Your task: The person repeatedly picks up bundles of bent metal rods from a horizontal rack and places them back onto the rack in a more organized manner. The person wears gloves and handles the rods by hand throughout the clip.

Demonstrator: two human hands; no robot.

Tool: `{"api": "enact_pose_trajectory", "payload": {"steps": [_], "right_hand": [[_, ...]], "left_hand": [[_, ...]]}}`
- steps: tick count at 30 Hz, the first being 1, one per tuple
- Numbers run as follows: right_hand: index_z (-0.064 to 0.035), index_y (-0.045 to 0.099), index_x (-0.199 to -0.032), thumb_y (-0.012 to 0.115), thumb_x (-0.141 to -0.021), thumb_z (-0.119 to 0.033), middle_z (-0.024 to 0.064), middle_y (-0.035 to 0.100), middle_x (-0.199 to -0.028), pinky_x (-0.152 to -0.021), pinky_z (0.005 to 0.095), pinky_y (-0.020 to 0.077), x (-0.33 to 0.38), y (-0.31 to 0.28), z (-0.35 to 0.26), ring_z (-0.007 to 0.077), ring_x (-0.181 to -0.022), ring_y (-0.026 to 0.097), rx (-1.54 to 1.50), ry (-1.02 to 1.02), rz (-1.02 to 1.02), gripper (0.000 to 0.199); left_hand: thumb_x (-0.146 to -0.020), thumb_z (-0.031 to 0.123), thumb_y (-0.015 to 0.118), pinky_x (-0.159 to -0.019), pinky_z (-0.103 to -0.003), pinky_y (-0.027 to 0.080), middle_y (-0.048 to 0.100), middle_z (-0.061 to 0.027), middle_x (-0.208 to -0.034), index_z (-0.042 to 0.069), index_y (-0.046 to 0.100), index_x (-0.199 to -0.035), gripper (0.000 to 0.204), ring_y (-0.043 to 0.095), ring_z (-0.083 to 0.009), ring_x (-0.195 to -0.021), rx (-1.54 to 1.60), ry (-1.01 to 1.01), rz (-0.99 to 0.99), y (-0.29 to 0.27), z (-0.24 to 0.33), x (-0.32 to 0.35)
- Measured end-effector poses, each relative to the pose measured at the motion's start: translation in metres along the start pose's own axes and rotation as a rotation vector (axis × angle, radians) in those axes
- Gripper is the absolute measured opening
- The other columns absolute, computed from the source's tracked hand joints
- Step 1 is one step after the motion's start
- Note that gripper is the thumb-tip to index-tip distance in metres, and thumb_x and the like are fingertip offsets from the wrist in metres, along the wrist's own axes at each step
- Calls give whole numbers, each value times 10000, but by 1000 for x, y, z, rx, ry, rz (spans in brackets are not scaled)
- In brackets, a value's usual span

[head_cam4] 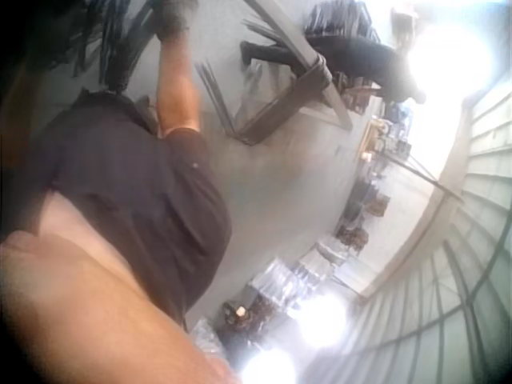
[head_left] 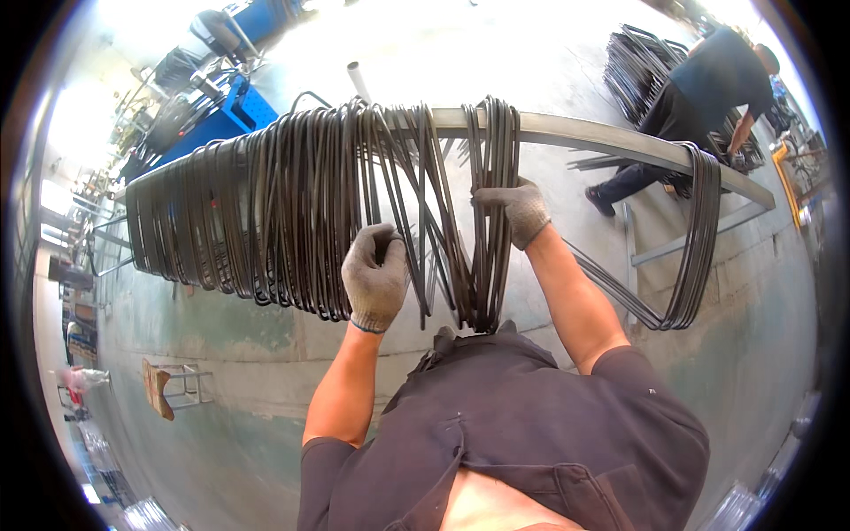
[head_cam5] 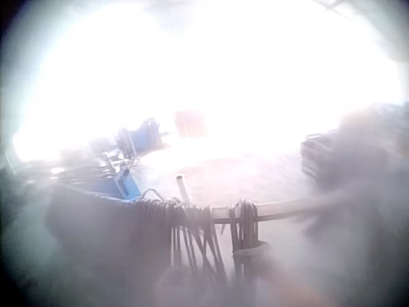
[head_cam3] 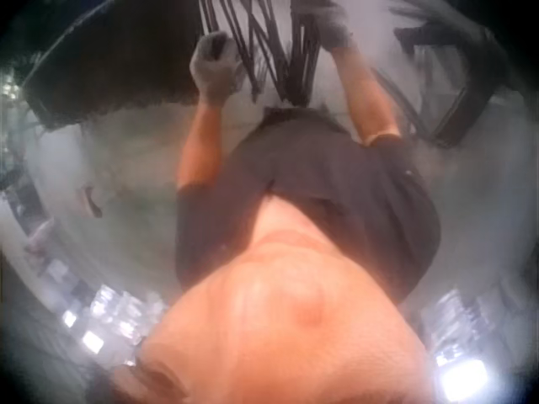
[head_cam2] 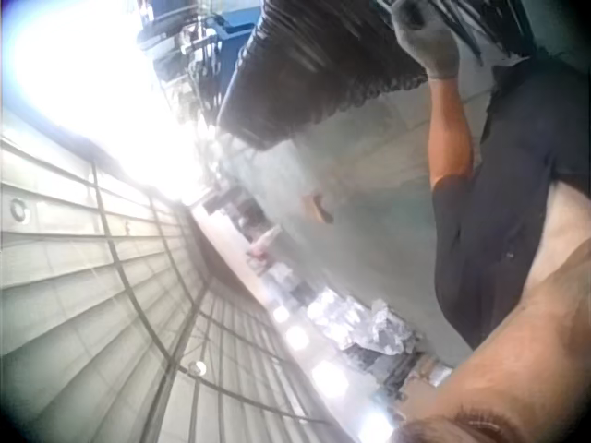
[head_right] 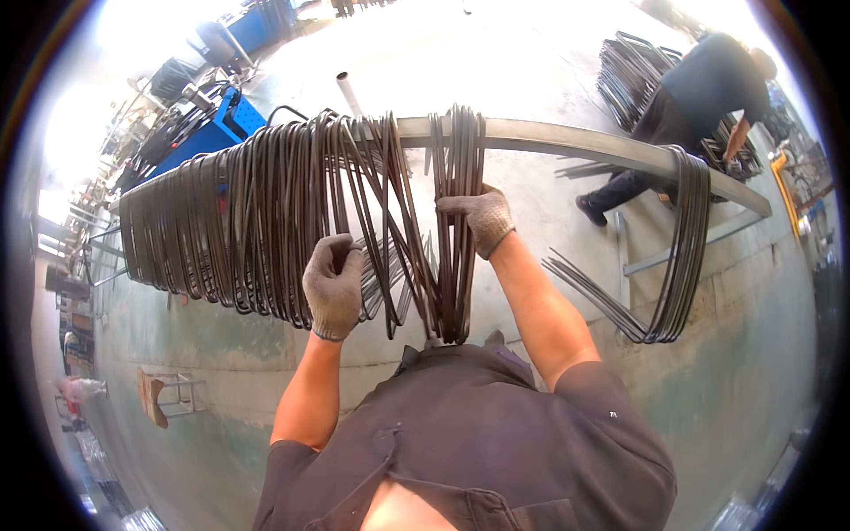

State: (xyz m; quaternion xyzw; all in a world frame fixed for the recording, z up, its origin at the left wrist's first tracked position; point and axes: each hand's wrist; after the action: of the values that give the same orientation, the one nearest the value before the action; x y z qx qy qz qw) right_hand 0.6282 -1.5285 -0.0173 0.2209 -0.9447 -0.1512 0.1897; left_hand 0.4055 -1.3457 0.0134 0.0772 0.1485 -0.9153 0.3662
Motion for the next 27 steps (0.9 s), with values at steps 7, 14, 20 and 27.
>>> {"api": "enact_pose_trajectory", "payload": {"steps": [7, 14, 20, 27], "right_hand": [[20, 787, -1217, 877, -922, -36, 84, 819, -1048, -862, 339, 632, 18, -25, 6, 190, -918, 770, -85, 15, -64, 313], [53, 809, -1077, 847, -867, 18, 121, 818, -935, -763, 339, 624, 35, -13, 14, 205, -814, 779, 127, -6, 1, 217], [88, 799, -1047, 869, -832, 16, 159, 808, -898, -722, 376, 657, 18, -53, -16, 268, -798, 801, 109, -105, 91, 237], [72, 728, -1211, 847, -818, 72, 170, 803, -1048, -859, 412, 685, 39, -84, -12, 289, -901, 803, 8, -152, 151, 411]], "left_hand": [[-873, -11, 789, -1002, -526, 583, 773, -156, -1074, 65, 766, -1136, 274, 745, -406, -1078, -369, 636, -356, 101, 19, 6], [-868, -15, 695, -1183, -573, 534, 761, -105, -1062, 97, 742, -1111, 272, 740, -365, -1084, -530, 665, -434, 87, -13, 26], [-848, -40, 674, -1164, -564, 561, 760, -99, -1127, 108, 688, -1114, 305, 741, -373, -1093, -684, 711, -406, 44, -33, 29], [-839, -63, 718, -1077, -536, 576, 767, -98, -1033, 98, 741, -1071, 283, 740, -355, -1043, -768, 639, -302, 21, -26, 23]]}}
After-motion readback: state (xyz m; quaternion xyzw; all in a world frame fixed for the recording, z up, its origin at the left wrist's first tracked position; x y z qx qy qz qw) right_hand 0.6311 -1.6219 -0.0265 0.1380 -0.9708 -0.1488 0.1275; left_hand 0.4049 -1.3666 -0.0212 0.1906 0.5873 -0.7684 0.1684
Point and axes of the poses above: each hand's wrist, its own x-axis away from the middle knuckle, its own y-axis out of the palm, z = x × y
